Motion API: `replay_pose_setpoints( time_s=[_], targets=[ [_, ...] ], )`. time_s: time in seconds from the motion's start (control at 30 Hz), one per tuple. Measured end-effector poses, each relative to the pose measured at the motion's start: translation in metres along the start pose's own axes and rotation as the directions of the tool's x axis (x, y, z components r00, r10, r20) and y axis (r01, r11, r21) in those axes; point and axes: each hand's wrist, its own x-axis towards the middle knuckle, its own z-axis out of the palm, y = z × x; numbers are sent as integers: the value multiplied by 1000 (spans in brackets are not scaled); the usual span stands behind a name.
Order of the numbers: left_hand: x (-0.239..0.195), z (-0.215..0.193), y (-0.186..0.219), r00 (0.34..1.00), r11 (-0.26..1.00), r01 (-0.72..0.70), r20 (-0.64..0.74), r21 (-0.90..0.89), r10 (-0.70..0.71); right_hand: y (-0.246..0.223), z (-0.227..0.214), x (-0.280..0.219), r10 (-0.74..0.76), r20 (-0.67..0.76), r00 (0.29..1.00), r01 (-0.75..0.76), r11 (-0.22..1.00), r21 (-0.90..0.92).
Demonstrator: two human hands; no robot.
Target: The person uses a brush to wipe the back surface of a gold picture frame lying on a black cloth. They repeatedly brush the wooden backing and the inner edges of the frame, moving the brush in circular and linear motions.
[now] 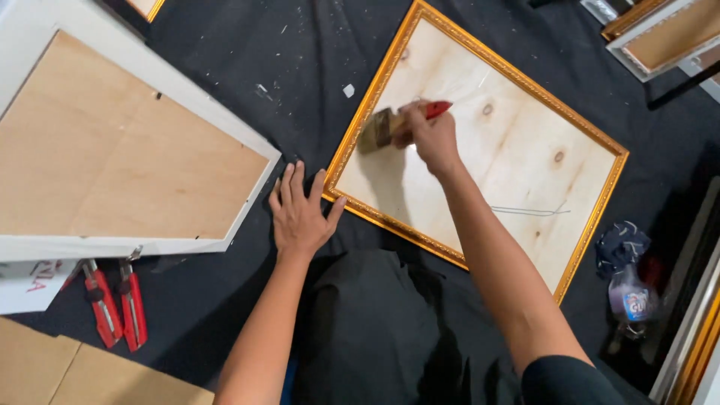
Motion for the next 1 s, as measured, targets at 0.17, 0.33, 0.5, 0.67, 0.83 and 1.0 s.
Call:
replay_pose_setpoints(
  time_s=[0.17,0.33,0.5,0.67,0.83,1.0],
  targets=[
    [8,-13,3,963,999,36,267,18,-40,-29,-23,39,6,-112,994,-3,999,32],
    [9,-16,4,975,1000,5,224,27,-11,-28,-24,57,228,11,974,-226,970,-89],
    [9,-15,5,981,999,4,192,41,-12,-20,-42,96,53,-175,983,-34,993,109],
    [8,-16,5,974,999,2,225,51,-13,-10,-57,126,27,-186,982,-1,990,142],
    [9,-16,5,973,998,-2,229,58,-11,-20,-59,136,139,-177,974,-92,965,247],
    [10,-16,4,973,999,-5,229,49,-6,-24,-59,136,149,-198,969,-101,966,237]
  ],
)
